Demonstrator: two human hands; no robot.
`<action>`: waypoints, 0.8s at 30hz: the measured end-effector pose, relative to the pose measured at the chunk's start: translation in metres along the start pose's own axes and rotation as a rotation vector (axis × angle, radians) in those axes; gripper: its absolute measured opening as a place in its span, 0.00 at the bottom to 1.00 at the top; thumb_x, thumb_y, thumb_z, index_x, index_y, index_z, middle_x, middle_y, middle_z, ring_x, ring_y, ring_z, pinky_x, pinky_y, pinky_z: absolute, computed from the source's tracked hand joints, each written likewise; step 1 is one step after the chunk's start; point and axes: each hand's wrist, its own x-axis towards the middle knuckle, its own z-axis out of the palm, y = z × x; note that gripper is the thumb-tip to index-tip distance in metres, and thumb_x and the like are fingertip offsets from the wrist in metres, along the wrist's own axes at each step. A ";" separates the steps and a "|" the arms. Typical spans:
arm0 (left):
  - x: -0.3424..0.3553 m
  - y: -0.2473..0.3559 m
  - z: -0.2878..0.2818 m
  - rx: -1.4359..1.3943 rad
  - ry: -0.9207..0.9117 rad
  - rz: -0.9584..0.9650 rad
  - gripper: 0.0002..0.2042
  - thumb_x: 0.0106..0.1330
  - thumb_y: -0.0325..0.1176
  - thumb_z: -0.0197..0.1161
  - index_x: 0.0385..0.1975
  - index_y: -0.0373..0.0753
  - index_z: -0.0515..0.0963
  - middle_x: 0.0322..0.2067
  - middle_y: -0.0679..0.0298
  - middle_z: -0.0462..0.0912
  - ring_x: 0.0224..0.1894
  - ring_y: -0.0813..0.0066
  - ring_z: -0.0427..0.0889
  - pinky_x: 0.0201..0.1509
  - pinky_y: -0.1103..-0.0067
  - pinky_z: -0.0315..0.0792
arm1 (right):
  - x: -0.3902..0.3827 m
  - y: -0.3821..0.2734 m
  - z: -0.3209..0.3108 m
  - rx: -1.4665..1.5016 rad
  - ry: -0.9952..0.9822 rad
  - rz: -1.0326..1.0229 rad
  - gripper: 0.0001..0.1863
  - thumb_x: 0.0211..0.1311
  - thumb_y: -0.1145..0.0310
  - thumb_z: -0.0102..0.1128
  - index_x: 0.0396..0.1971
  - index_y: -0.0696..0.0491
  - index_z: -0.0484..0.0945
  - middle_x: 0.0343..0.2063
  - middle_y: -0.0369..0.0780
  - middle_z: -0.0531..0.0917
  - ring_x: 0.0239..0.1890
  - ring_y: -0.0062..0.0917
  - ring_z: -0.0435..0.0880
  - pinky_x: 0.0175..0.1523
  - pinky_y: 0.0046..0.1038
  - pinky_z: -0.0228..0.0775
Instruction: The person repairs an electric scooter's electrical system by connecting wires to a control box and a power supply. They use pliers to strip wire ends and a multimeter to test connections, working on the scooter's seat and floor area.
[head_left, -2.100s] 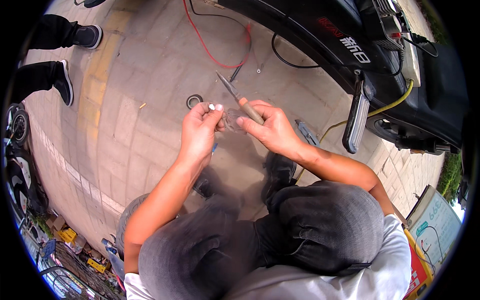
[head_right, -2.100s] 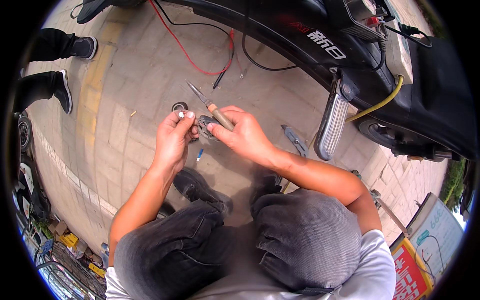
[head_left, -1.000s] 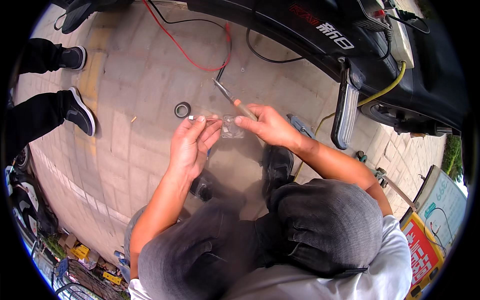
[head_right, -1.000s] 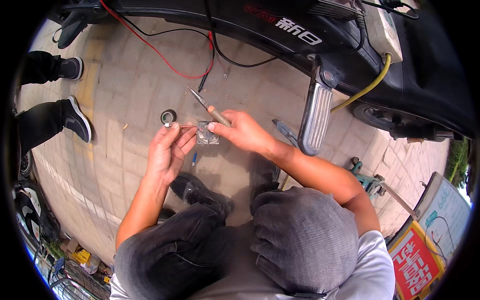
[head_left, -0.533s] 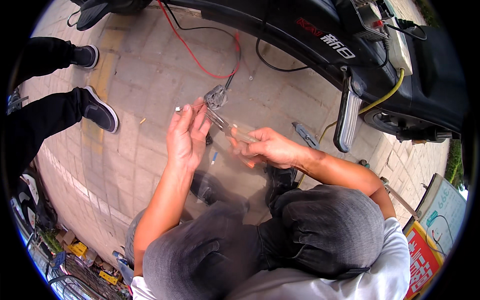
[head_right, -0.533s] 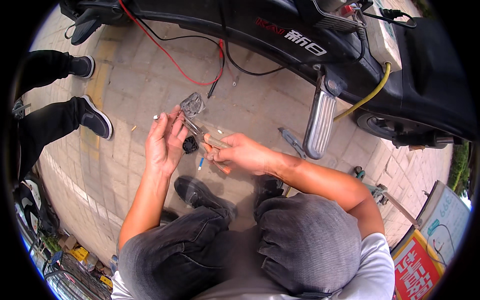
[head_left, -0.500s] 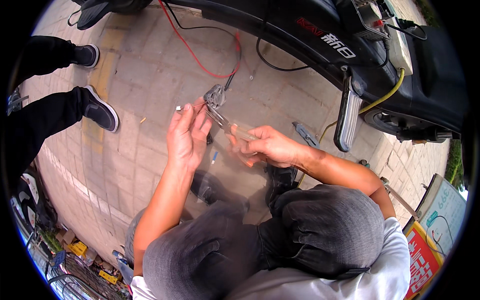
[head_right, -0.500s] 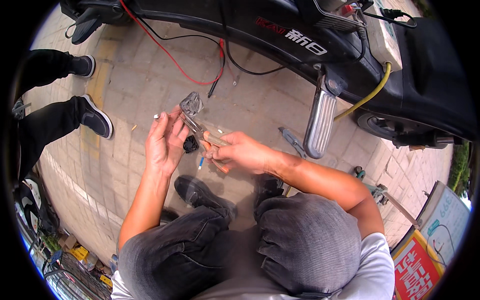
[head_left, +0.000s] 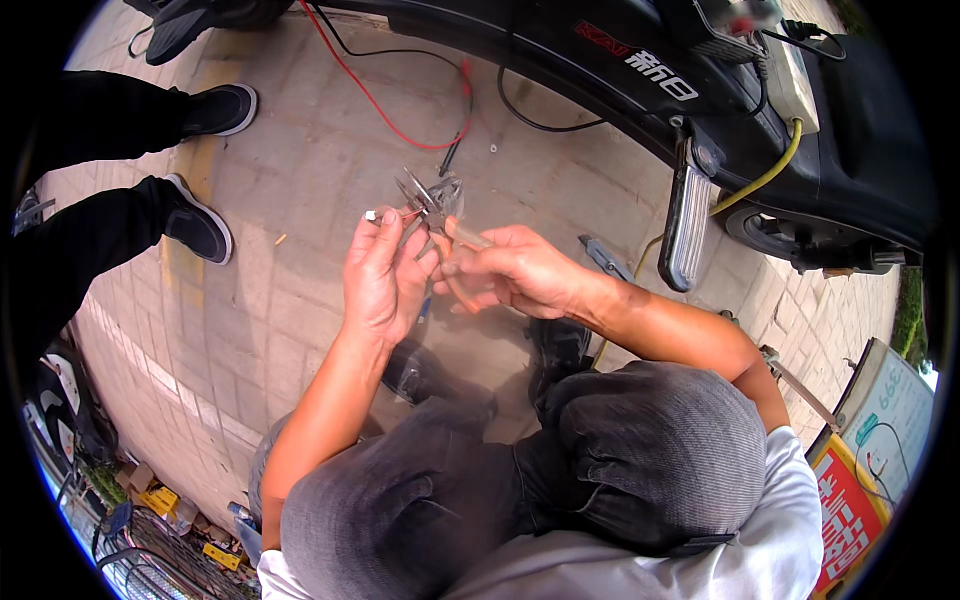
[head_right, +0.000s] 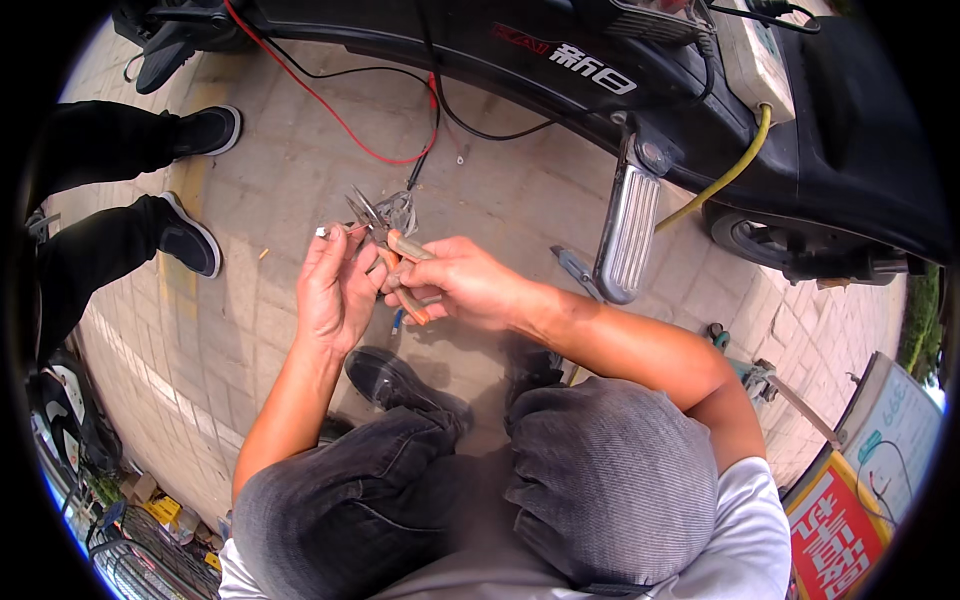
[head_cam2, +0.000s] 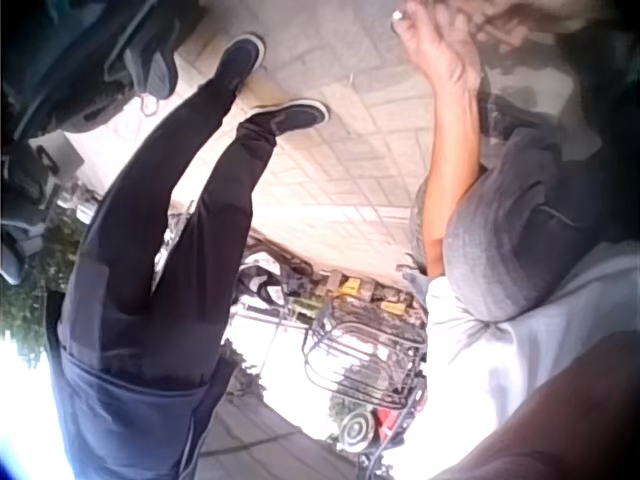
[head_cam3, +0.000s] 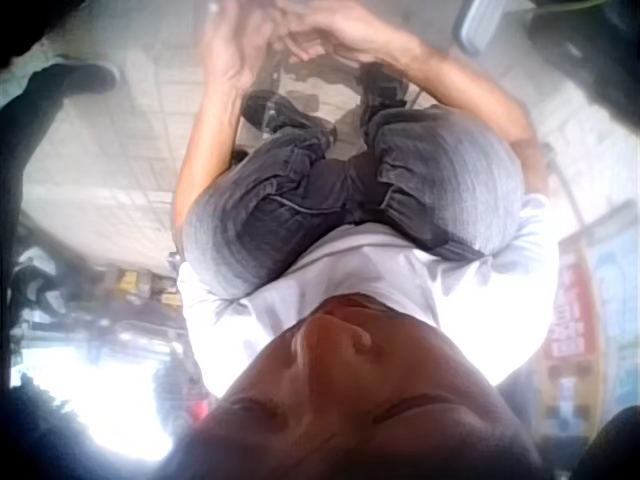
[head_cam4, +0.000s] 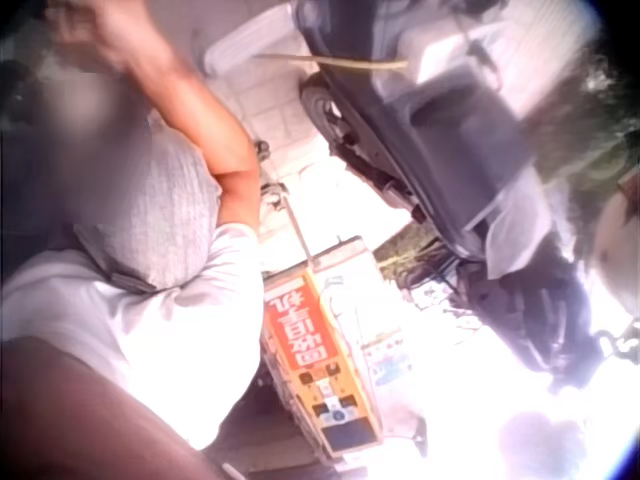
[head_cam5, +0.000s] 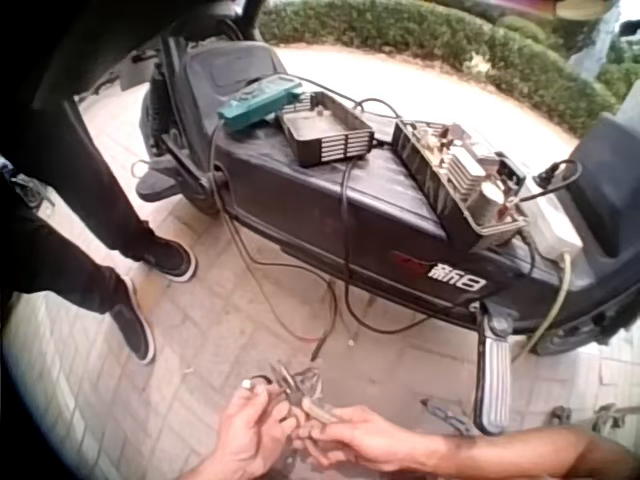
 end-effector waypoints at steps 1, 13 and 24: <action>0.000 0.000 0.001 0.004 -0.014 -0.006 0.06 0.71 0.36 0.56 0.38 0.42 0.72 0.44 0.63 0.77 0.47 0.68 0.77 0.48 0.69 0.76 | 0.000 0.001 0.001 -0.004 0.018 -0.009 0.15 0.67 0.69 0.53 0.50 0.60 0.74 0.45 0.41 0.79 0.47 0.28 0.81 0.48 0.34 0.76; -0.004 -0.005 0.001 0.049 -0.037 -0.027 0.08 0.72 0.36 0.54 0.41 0.39 0.72 0.46 0.59 0.77 0.50 0.63 0.78 0.53 0.65 0.76 | 0.004 0.012 0.004 -0.001 0.085 -0.008 0.17 0.69 0.55 0.55 0.31 0.55 0.73 0.25 0.34 0.75 0.23 0.17 0.72 0.25 0.21 0.65; 0.004 0.000 -0.004 1.157 0.356 0.824 0.11 0.65 0.32 0.62 0.44 0.36 0.75 0.39 0.62 0.81 0.44 0.69 0.77 0.50 0.71 0.71 | -0.001 0.009 0.001 -0.363 0.250 -0.144 0.17 0.66 0.55 0.60 0.29 0.55 0.75 0.18 0.30 0.71 0.18 0.12 0.66 0.21 0.20 0.56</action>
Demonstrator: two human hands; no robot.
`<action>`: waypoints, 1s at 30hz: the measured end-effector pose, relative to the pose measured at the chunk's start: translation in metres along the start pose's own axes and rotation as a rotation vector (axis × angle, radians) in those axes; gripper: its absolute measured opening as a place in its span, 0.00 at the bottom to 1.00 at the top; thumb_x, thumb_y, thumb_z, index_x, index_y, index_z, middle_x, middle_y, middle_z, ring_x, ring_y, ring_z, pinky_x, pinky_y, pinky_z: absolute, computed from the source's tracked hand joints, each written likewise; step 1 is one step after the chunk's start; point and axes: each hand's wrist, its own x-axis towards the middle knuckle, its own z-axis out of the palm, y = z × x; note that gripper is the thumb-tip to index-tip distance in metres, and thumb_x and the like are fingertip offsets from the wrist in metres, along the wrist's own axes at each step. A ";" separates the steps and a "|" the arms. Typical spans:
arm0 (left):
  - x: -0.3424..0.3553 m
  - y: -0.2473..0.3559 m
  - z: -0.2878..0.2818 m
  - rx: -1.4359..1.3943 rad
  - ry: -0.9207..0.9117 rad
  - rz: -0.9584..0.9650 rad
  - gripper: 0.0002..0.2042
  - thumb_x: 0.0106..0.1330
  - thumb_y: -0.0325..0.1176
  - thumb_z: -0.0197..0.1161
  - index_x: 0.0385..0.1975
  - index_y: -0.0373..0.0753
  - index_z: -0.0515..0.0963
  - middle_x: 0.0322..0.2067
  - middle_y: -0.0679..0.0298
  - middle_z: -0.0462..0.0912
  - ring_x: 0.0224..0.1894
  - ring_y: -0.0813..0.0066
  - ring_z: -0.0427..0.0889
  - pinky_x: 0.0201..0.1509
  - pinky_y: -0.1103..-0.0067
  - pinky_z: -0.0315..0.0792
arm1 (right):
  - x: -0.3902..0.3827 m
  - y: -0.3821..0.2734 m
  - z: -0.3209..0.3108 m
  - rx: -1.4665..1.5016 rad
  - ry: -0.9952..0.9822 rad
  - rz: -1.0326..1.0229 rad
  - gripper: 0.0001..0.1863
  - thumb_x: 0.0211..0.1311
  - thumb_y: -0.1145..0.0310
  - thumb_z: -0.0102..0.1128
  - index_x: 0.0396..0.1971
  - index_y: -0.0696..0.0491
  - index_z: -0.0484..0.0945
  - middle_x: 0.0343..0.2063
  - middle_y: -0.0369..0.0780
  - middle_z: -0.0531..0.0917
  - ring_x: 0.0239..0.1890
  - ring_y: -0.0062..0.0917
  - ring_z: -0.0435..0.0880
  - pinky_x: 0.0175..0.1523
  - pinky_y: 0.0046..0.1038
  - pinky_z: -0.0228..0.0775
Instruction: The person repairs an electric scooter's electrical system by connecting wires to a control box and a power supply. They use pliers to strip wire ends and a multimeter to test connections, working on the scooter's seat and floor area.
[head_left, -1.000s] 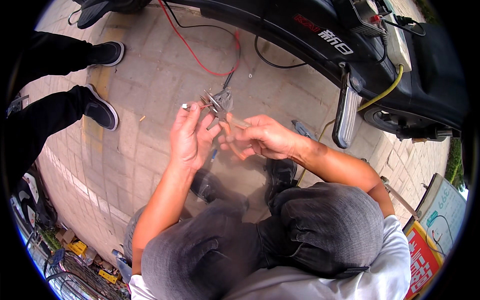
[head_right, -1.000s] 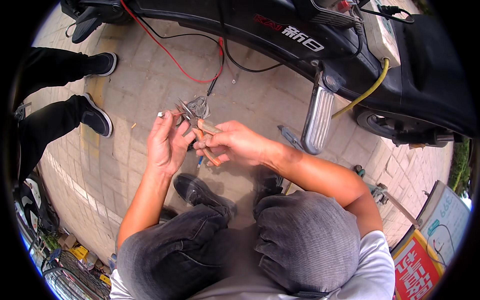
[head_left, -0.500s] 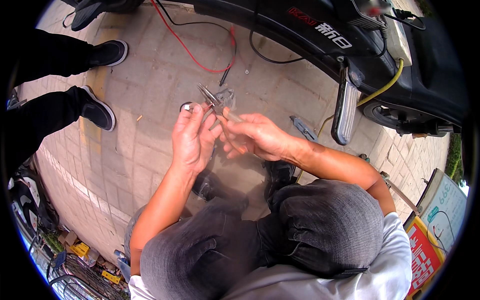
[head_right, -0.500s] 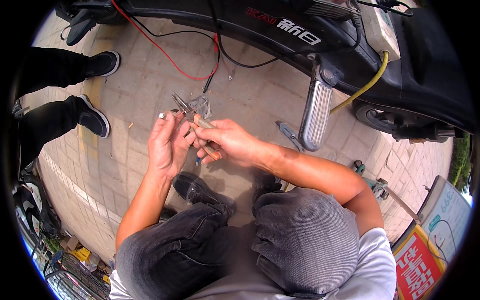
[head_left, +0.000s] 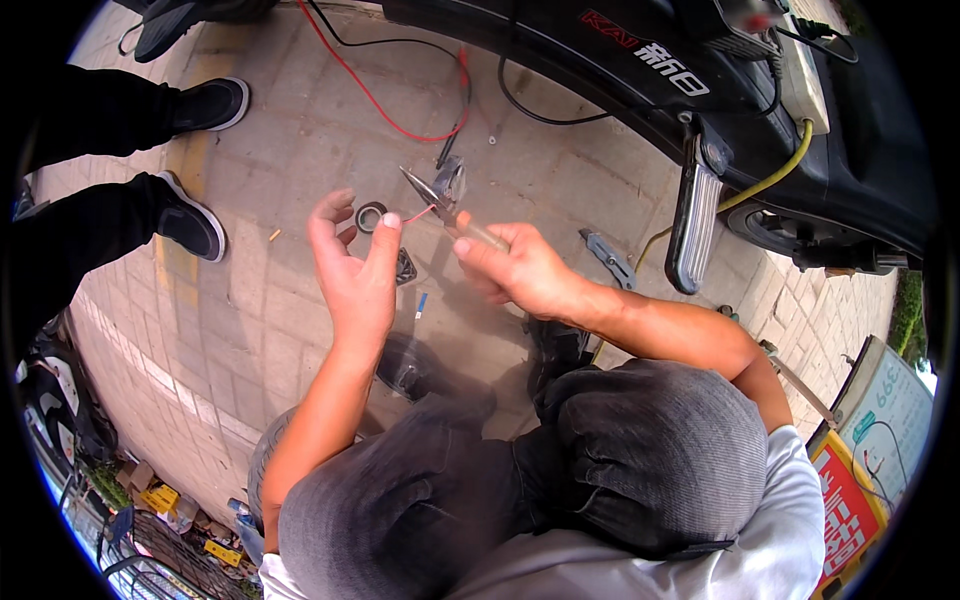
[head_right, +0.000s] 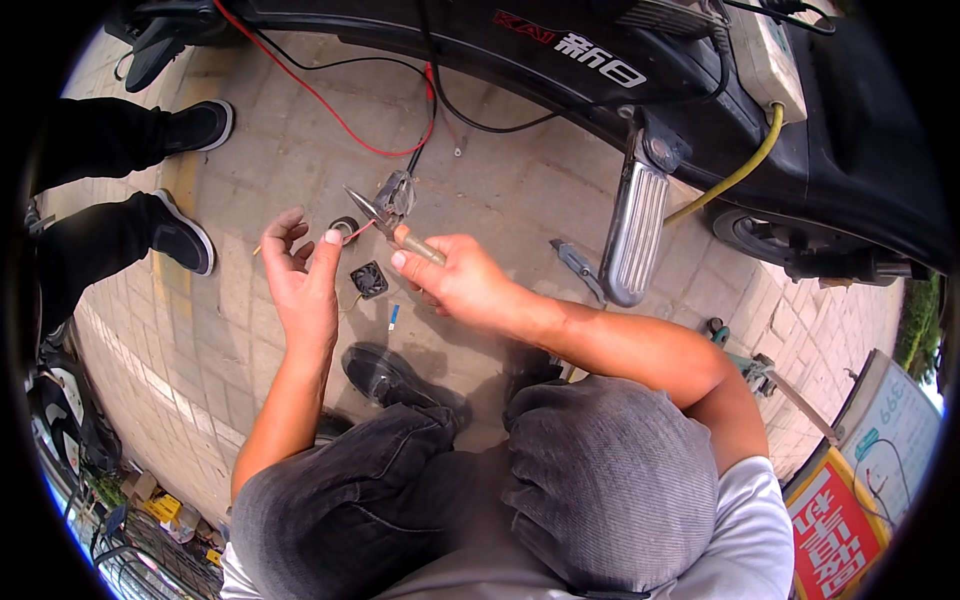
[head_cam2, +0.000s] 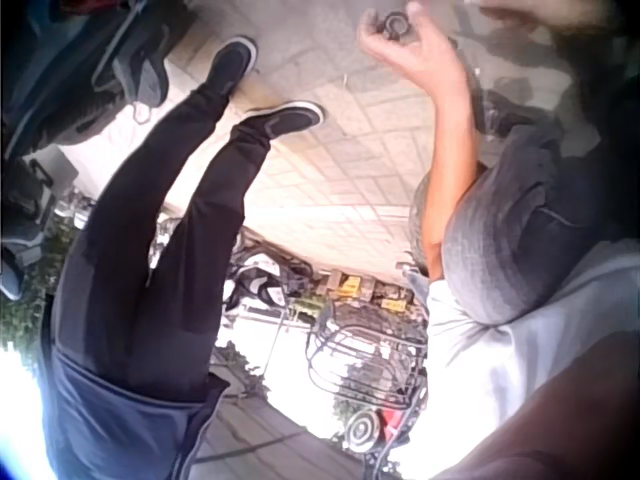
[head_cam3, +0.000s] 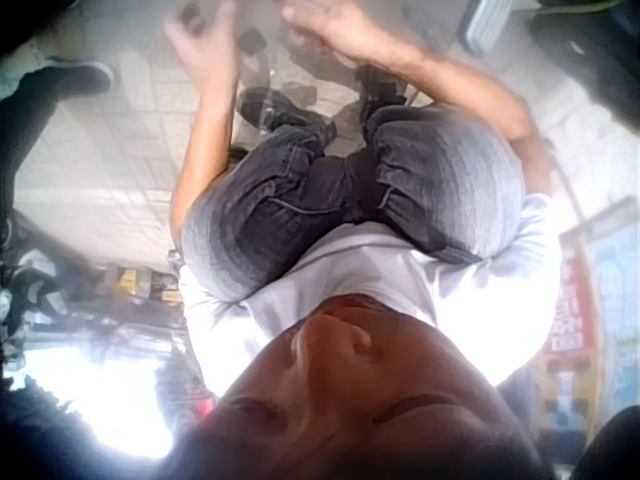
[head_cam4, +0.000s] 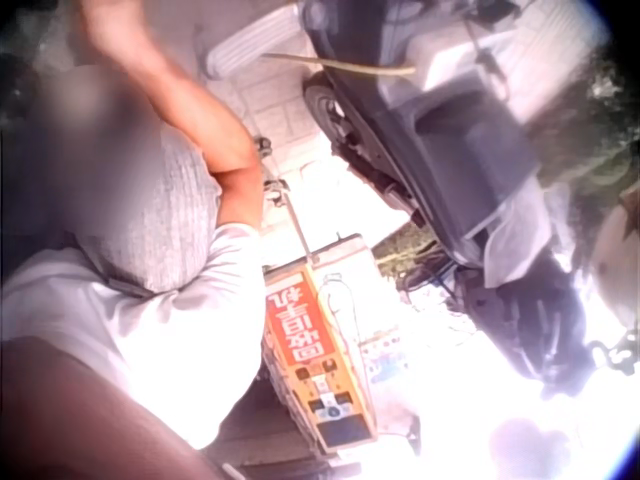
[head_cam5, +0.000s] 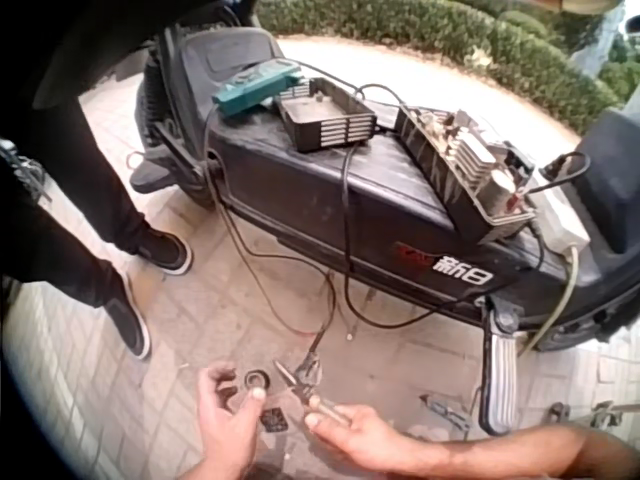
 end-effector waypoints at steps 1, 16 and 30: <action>0.004 0.007 -0.003 0.118 -0.160 0.093 0.10 0.64 0.32 0.63 0.42 0.35 0.77 0.36 0.64 0.81 0.41 0.72 0.77 0.46 0.73 0.71 | 0.000 0.000 0.000 -0.101 0.031 -0.023 0.17 0.66 0.55 0.60 0.28 0.55 0.75 0.17 0.29 0.71 0.19 0.12 0.66 0.22 0.20 0.56; 0.012 0.011 -0.007 -0.061 -0.575 -0.434 0.09 0.66 0.31 0.62 0.27 0.32 0.79 0.20 0.71 0.76 0.21 0.88 0.69 0.23 0.86 0.62 | -0.002 -0.012 0.005 -0.450 -0.003 -0.151 0.22 0.66 0.55 0.58 0.26 0.62 0.73 0.21 0.41 0.73 0.26 0.22 0.70 0.33 0.30 0.65; 0.018 0.009 -0.015 -0.003 -0.682 -0.373 0.08 0.65 0.30 0.63 0.26 0.32 0.80 0.19 0.71 0.76 0.22 0.88 0.69 0.24 0.85 0.62 | -0.003 -0.012 -0.001 -0.391 -0.119 -0.141 0.23 0.67 0.53 0.58 0.30 0.63 0.76 0.22 0.37 0.74 0.28 0.20 0.70 0.35 0.30 0.66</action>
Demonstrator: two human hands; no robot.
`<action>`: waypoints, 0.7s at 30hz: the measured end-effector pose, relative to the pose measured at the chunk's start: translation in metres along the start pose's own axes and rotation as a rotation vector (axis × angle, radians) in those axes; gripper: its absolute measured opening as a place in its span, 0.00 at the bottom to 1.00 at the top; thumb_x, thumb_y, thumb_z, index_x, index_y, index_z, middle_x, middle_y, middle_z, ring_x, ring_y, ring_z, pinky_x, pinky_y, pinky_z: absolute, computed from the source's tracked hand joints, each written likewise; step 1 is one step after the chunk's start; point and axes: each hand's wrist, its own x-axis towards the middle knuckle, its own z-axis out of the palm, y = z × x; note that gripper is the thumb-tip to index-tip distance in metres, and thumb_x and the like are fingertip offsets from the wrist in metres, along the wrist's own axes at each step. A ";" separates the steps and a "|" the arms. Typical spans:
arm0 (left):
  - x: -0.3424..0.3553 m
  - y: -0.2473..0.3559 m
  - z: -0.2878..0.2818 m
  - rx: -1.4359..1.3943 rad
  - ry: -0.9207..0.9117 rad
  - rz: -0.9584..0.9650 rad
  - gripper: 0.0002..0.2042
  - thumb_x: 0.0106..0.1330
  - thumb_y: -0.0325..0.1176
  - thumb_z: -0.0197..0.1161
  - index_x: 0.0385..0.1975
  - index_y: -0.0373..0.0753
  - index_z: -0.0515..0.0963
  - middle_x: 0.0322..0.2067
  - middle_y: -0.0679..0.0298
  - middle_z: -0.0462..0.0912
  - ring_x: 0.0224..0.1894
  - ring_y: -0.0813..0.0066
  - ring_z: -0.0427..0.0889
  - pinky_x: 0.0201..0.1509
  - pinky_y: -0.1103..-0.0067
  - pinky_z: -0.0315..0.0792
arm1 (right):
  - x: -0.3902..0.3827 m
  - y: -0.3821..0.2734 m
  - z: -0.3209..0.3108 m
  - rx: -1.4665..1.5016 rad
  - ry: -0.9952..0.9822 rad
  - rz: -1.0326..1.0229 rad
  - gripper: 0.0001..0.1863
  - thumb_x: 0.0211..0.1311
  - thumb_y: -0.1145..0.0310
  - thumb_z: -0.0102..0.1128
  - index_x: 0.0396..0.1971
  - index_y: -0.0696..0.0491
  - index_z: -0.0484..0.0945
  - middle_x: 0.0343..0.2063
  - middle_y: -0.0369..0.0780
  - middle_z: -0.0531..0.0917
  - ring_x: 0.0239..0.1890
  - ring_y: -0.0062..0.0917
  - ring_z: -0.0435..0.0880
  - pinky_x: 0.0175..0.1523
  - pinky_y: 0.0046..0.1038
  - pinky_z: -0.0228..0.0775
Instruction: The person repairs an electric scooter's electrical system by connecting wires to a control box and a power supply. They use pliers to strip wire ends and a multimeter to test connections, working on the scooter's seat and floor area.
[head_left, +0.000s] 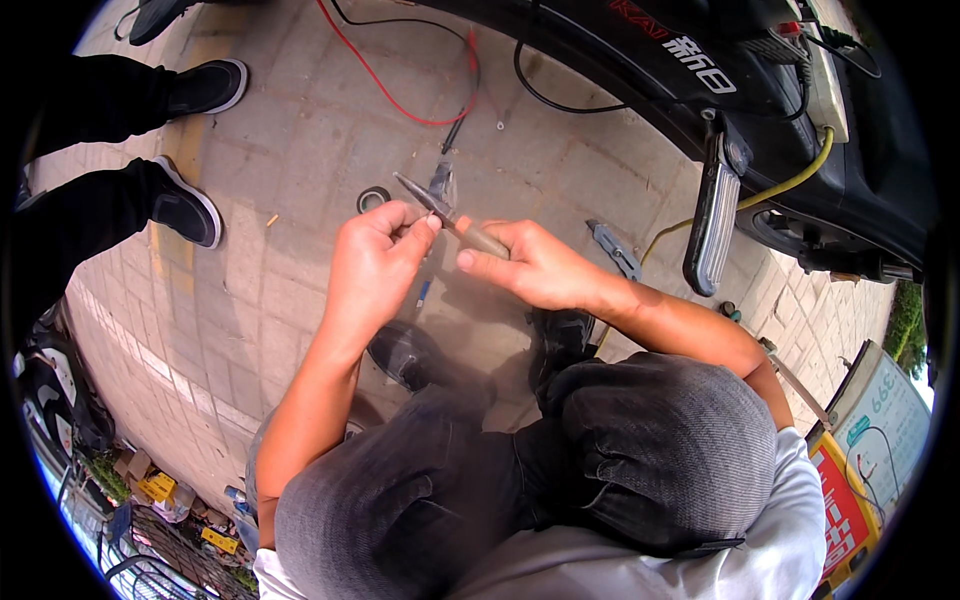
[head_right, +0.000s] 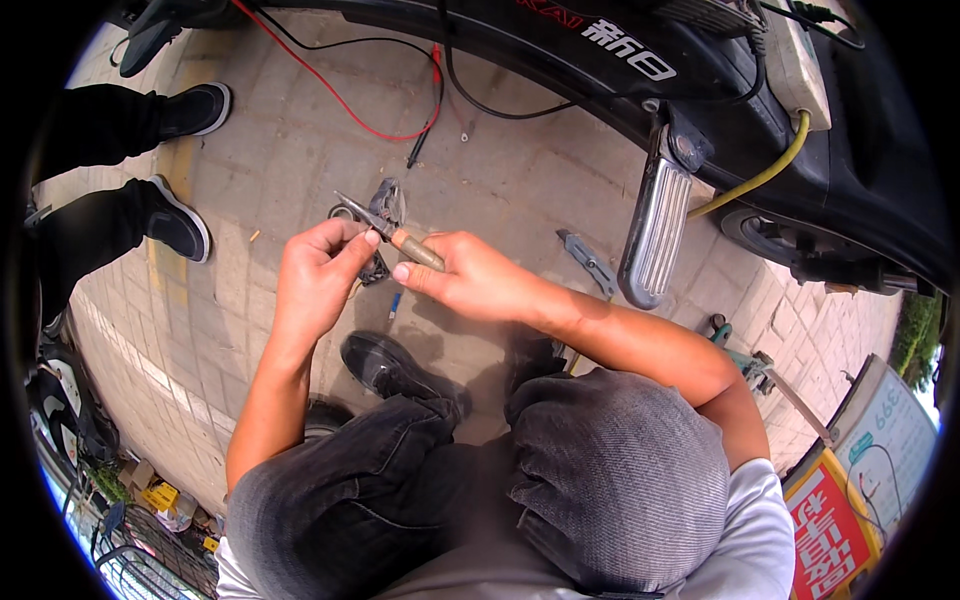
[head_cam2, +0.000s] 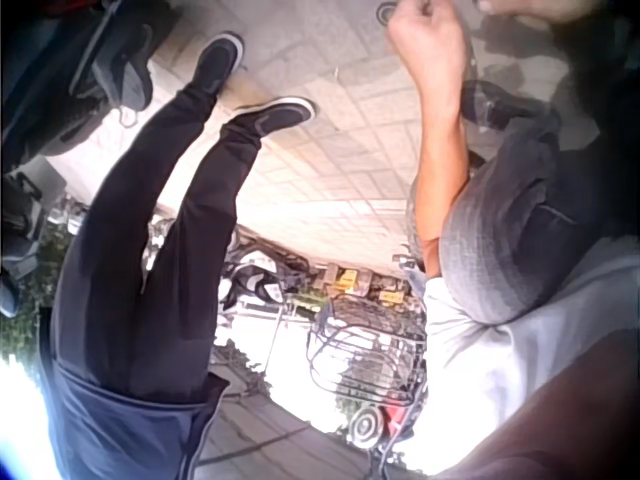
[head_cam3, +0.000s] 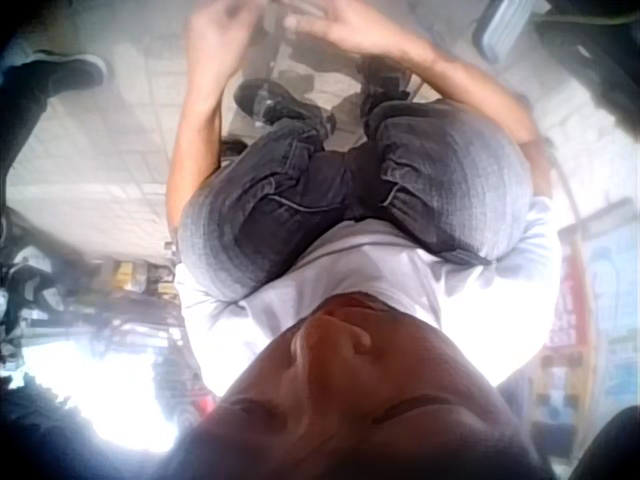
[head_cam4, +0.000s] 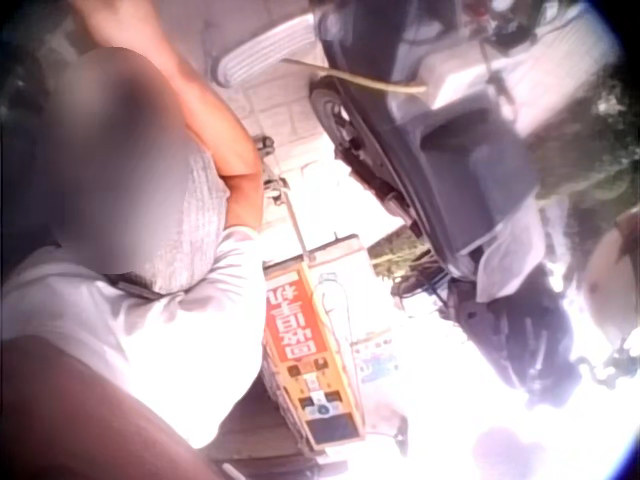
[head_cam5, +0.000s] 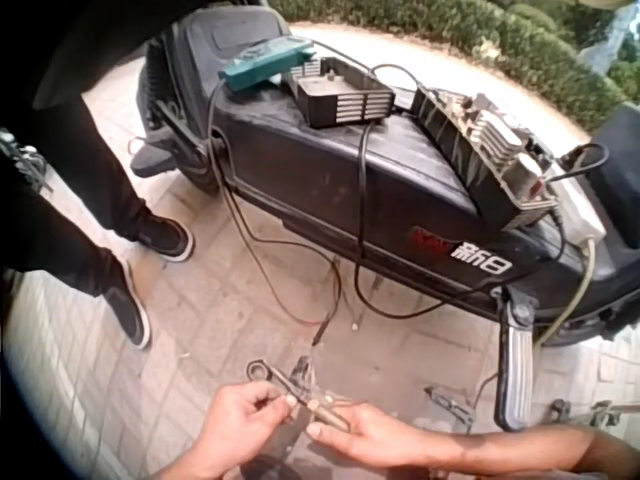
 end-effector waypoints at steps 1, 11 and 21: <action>0.000 0.001 0.000 -0.007 -0.006 -0.005 0.08 0.65 0.30 0.63 0.27 0.32 0.80 0.19 0.71 0.76 0.22 0.88 0.68 0.24 0.85 0.61 | 0.002 0.005 -0.002 -0.001 -0.019 0.022 0.23 0.67 0.53 0.58 0.31 0.63 0.76 0.21 0.36 0.73 0.28 0.19 0.70 0.35 0.29 0.66; 0.000 0.005 0.002 -0.077 -0.010 -0.045 0.10 0.64 0.31 0.63 0.26 0.30 0.77 0.17 0.72 0.71 0.22 0.86 0.65 0.24 0.81 0.62 | 0.000 0.000 0.001 0.076 0.068 0.007 0.22 0.66 0.54 0.59 0.34 0.64 0.78 0.19 0.38 0.73 0.26 0.18 0.68 0.33 0.29 0.66; 0.002 -0.013 0.031 -0.097 0.045 -0.003 0.16 0.66 0.42 0.63 0.30 0.31 0.78 0.18 0.68 0.74 0.24 0.82 0.68 0.28 0.81 0.65 | 0.009 0.019 0.003 -0.449 0.249 -0.254 0.16 0.63 0.61 0.59 0.29 0.61 0.79 0.27 0.54 0.80 0.30 0.51 0.79 0.35 0.41 0.69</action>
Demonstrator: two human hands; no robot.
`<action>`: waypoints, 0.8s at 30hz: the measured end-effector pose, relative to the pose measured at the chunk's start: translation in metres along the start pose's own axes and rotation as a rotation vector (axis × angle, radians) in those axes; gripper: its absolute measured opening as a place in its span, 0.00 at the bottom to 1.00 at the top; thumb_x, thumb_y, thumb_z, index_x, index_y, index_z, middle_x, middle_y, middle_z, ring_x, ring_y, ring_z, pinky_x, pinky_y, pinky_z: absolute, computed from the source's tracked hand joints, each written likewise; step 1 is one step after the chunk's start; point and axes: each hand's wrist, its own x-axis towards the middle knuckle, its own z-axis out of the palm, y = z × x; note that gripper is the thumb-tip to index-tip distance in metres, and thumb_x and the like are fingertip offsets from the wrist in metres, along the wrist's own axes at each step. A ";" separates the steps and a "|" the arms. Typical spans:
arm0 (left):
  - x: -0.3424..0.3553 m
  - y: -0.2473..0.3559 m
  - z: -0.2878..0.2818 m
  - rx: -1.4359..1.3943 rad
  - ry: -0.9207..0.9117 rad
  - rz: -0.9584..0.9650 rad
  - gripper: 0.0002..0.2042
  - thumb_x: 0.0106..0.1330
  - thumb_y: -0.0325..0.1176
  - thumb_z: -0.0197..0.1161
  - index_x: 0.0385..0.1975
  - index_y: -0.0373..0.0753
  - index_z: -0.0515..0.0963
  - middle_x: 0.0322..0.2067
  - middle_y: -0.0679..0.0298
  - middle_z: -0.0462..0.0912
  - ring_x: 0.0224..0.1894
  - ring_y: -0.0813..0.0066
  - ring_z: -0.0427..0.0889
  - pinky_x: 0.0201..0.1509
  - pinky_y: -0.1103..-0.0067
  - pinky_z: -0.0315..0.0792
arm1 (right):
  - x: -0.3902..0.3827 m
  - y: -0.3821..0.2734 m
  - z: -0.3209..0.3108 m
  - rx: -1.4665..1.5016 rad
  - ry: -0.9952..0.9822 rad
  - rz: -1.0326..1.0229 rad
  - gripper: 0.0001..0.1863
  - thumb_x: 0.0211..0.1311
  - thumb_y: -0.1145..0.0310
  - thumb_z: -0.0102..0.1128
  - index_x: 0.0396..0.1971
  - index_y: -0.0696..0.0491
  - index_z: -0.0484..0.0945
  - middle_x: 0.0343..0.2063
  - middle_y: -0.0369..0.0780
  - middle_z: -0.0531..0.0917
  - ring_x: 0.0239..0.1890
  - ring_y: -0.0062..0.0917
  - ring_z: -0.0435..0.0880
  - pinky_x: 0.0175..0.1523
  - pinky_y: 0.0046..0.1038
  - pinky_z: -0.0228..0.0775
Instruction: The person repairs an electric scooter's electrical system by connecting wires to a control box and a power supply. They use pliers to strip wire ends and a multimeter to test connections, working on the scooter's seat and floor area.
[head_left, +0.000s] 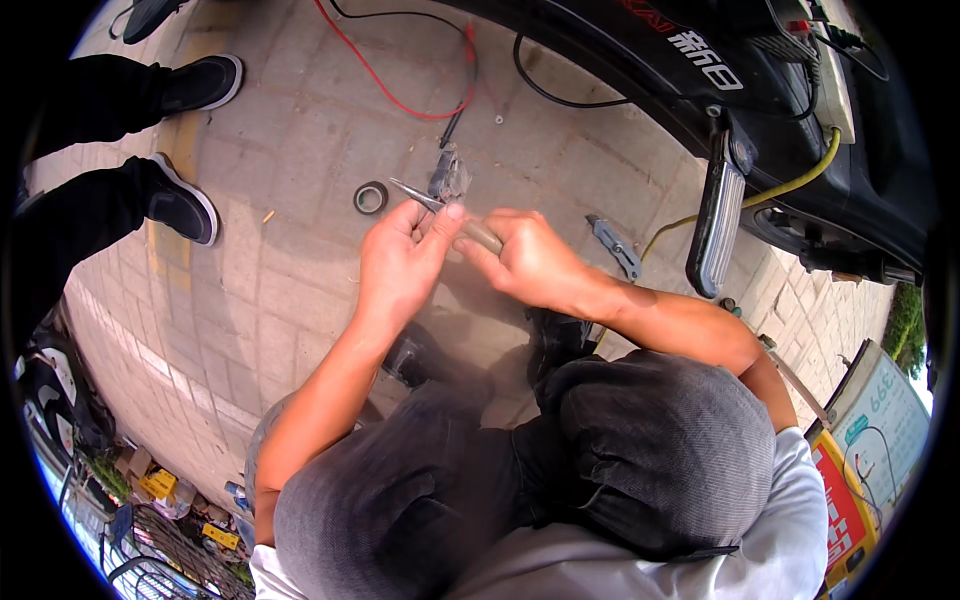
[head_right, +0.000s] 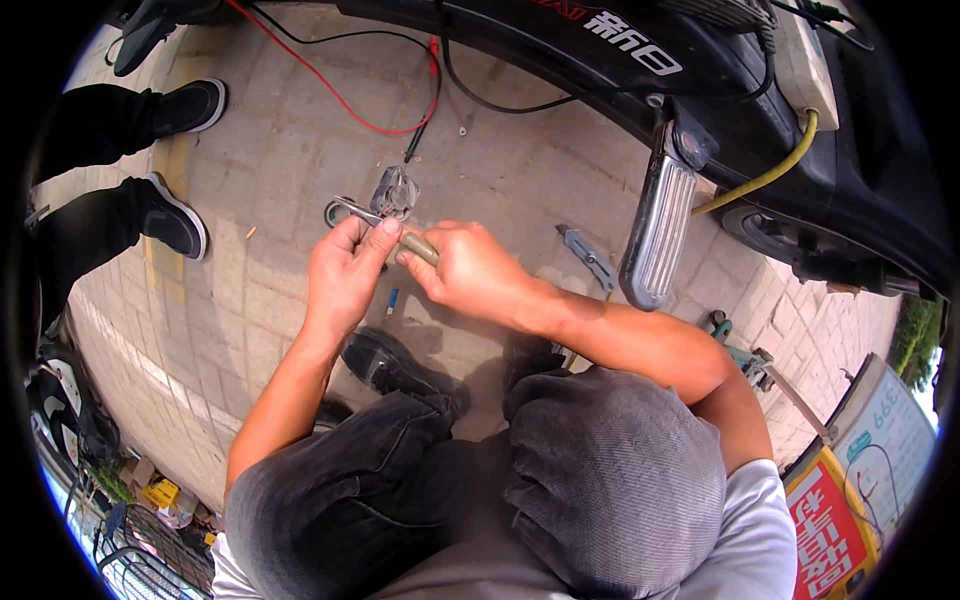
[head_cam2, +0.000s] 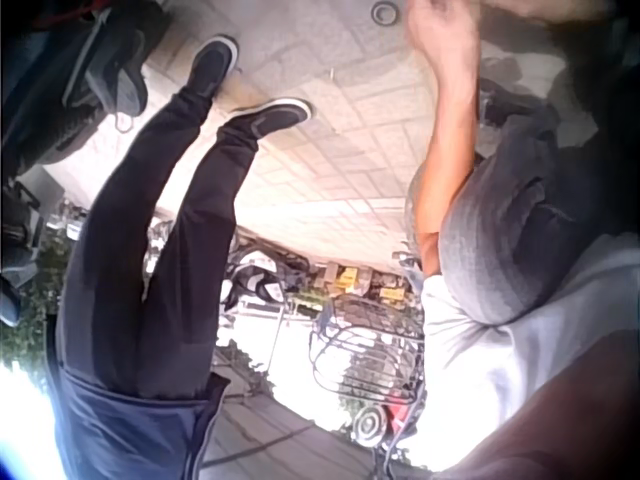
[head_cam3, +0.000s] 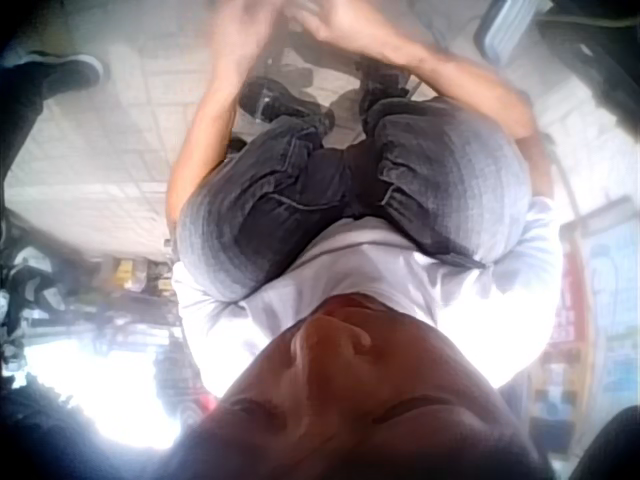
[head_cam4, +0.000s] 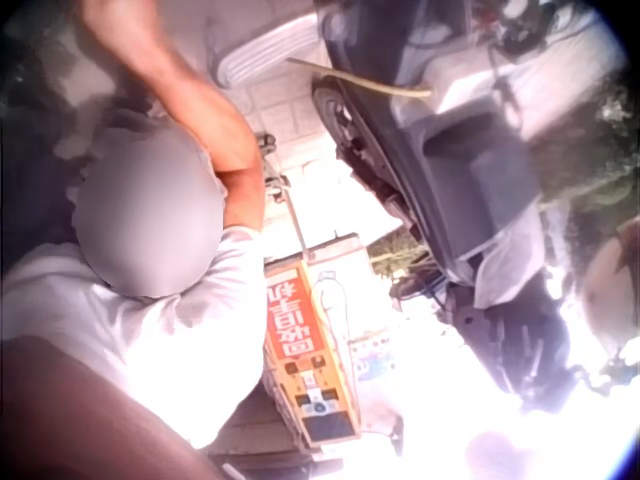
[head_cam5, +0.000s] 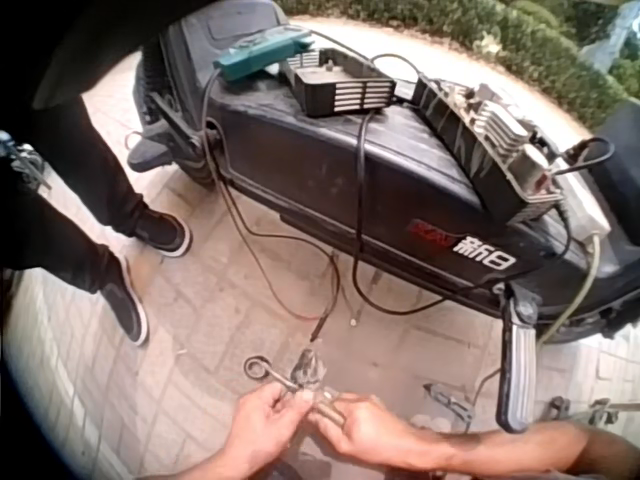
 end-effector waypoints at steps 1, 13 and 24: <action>-0.001 0.000 0.004 -0.120 0.047 -0.050 0.17 0.66 0.43 0.63 0.28 0.31 0.77 0.18 0.68 0.73 0.23 0.82 0.68 0.27 0.81 0.64 | 0.001 -0.001 0.003 0.009 0.005 0.016 0.16 0.63 0.61 0.58 0.29 0.61 0.79 0.26 0.54 0.80 0.30 0.52 0.79 0.34 0.41 0.69; -0.006 -0.006 -0.008 -0.406 -0.069 -0.092 0.07 0.68 0.30 0.59 0.39 0.34 0.72 0.24 0.72 0.68 0.26 0.86 0.66 0.31 0.86 0.63 | -0.011 0.031 0.000 0.256 -0.100 0.458 0.23 0.66 0.54 0.59 0.26 0.63 0.76 0.16 0.39 0.75 0.21 0.25 0.70 0.30 0.32 0.65; -0.007 -0.004 -0.019 -0.545 -0.013 -0.091 0.09 0.69 0.30 0.58 0.43 0.32 0.74 0.36 0.54 0.83 0.30 0.77 0.79 0.35 0.78 0.78 | -0.014 0.020 -0.025 0.044 -0.122 -0.109 0.16 0.65 0.63 0.59 0.36 0.64 0.79 0.42 0.46 0.79 0.42 0.39 0.79 0.47 0.34 0.70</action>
